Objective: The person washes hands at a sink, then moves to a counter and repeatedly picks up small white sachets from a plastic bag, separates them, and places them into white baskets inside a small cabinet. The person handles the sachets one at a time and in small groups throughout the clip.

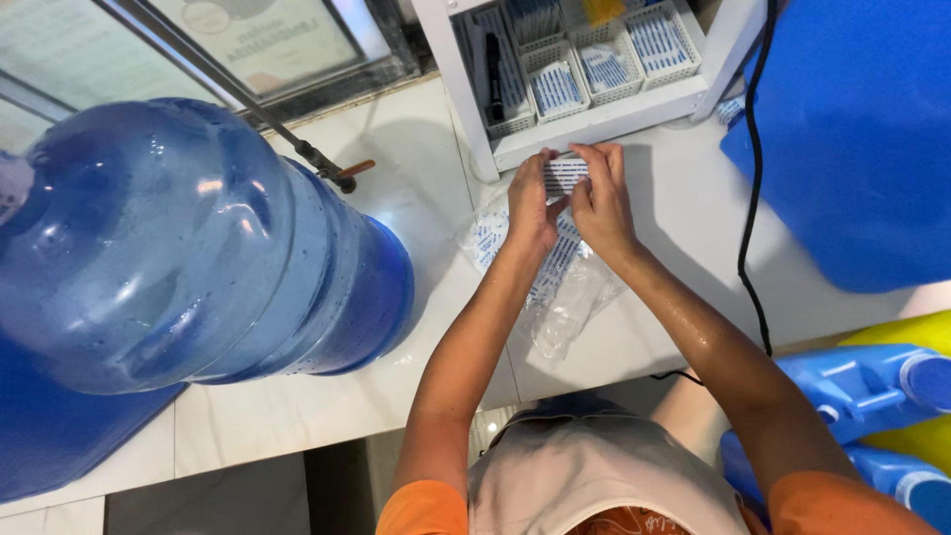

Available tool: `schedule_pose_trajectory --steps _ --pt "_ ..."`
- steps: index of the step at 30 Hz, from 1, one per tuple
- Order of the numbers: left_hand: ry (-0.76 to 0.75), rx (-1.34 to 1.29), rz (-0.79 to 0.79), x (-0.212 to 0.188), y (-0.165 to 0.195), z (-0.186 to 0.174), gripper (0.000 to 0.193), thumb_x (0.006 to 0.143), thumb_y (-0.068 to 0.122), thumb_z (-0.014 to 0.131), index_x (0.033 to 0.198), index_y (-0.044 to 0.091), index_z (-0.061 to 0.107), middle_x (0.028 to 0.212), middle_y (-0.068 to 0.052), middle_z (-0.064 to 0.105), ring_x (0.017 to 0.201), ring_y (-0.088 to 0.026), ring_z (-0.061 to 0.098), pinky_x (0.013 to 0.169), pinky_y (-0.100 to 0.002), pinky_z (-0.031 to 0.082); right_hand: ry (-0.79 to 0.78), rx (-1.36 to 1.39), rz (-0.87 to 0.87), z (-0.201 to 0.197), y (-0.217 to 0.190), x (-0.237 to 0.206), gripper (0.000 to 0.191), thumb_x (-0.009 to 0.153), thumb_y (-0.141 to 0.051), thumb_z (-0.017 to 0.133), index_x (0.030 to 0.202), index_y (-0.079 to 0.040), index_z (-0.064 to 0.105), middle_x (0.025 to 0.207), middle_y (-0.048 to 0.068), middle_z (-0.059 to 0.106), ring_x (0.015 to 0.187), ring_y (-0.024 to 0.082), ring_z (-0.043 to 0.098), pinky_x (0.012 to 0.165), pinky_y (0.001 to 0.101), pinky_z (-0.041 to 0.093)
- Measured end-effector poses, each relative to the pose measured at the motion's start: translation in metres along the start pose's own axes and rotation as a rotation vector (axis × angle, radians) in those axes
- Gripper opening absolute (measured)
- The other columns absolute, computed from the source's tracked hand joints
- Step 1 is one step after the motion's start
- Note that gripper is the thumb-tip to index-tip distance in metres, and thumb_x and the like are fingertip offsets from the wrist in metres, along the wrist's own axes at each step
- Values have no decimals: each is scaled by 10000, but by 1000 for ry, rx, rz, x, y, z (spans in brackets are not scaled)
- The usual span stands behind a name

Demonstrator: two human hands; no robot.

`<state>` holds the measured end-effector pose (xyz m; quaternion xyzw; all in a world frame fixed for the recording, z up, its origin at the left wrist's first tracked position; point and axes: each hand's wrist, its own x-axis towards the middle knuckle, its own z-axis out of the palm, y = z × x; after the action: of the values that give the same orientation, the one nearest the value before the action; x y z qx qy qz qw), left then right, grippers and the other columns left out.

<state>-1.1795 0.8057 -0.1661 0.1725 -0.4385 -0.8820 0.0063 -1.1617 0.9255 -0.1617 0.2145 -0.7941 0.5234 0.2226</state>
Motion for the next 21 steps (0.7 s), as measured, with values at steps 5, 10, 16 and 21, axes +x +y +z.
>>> schedule_pose_trajectory --steps 5,10,16,21 --pt "-6 -73 21 7 -9 -8 137 974 235 610 1079 150 633 949 -6 646 856 -140 615 703 -355 518 24 24 32 -7 -5 -3 414 891 97 529 1271 -32 631 1302 188 502 1138 339 600 896 393 517" --pt "-35 -5 33 4 -10 -7 188 1021 329 629 1073 152 590 929 7 627 849 -120 588 707 -335 493 39 40 59 -7 -8 -2 458 906 102 525 1333 -22 635 1187 161 552 1081 303 605 864 374 527" --pt "-61 25 -21 3 -4 -5 292 1031 389 572 1111 108 580 928 -17 630 849 -131 598 711 -340 501 60 47 31 -7 3 -4 342 890 91 555 1204 -8 650 1187 170 572 1082 322 622 888 366 536" --pt "-230 -19 -58 7 -10 -18 365 905 3 459 1258 47 543 1112 -62 621 989 -161 634 871 -337 560 59 240 294 -8 24 0 300 937 54 518 1203 -26 631 1136 123 665 1031 249 680 870 336 554"
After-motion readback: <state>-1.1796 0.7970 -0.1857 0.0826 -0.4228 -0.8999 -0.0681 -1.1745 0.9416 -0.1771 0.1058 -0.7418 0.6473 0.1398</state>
